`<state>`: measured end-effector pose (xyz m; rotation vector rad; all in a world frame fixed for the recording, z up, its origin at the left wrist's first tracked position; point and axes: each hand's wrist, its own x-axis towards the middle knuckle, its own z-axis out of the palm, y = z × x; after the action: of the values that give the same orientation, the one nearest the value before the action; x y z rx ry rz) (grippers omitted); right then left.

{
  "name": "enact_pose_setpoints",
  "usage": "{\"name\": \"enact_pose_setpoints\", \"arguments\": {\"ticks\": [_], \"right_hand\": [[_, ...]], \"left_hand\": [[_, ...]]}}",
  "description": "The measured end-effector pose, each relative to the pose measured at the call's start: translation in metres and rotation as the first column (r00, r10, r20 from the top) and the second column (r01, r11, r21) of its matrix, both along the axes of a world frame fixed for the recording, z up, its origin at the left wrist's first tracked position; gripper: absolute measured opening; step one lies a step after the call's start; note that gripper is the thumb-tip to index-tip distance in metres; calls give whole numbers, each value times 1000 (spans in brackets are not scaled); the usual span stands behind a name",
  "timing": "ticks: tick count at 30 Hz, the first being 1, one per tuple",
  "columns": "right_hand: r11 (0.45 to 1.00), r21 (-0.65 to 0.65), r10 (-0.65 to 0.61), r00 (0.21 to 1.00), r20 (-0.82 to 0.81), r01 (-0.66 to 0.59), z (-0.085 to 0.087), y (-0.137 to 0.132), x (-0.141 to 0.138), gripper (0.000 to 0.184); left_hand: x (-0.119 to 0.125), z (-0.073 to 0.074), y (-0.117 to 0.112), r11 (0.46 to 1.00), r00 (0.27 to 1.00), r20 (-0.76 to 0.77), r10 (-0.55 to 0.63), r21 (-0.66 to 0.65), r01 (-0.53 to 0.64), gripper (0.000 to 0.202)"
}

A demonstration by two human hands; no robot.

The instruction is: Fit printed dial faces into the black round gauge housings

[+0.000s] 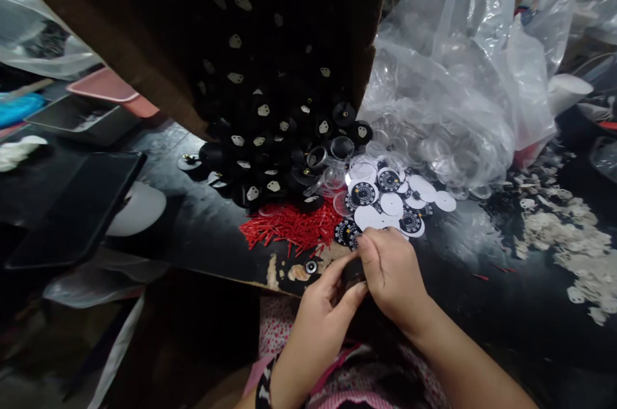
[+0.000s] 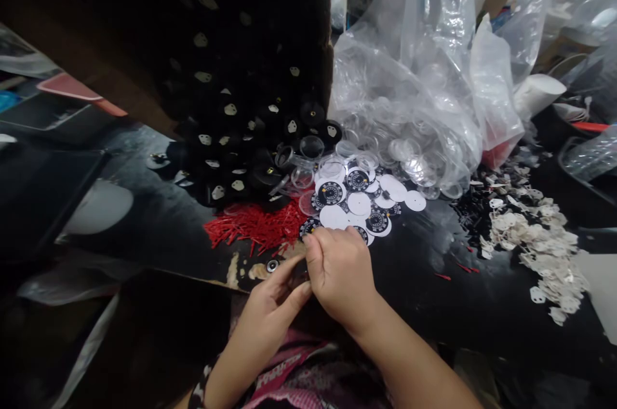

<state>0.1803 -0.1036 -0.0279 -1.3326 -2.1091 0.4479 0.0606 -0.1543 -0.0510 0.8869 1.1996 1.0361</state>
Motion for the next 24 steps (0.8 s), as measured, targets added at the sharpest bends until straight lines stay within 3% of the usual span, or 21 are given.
{"name": "enact_pose_setpoints", "arguments": {"ticks": [4,7,8,10,12,13,15,18,21,24], "right_hand": [[980,-139,139,990,-38,-143,6,-2,-4,36],[914,-304,241,962,-129,-270,8,-3,4,21],[913,-320,213,965,-153,-252,6,-3,8,19],[931,-321,123,977,-174,-175,-2,-2,15,20],[938,-312,94,978,-188,-150,-10,-1,19,22],[936,-308,111,974,-196,-168,-13,-1,19,22],[931,-295,154,965,-214,-214,-16,-1,18,23],[933,-286,159,963,-218,-219,-19,-1,18,24],[946,-270,126,972,-200,-178,-20,-1,21,24],[963,-229,101,980,-169,-139,-18,-2,21,20]], "left_hand": [[-25,0,-19,1000,984,-177,3,-19,-6,35],[-68,-21,-63,996,944,-329,-6,-85,-24,36],[-86,-31,-80,989,915,-399,55,-102,-104,35],[-119,-45,-107,952,798,-579,170,-111,-284,38],[-144,-47,-116,908,633,-716,296,7,-418,41],[-151,-44,-110,900,574,-745,340,80,-429,40],[-156,-30,-81,901,530,-750,396,205,-382,36],[-156,-10,-6,894,532,-723,441,298,-335,37],[-161,-2,66,901,549,-716,431,313,-300,42],[-163,2,102,923,599,-703,384,283,-260,35]]}}
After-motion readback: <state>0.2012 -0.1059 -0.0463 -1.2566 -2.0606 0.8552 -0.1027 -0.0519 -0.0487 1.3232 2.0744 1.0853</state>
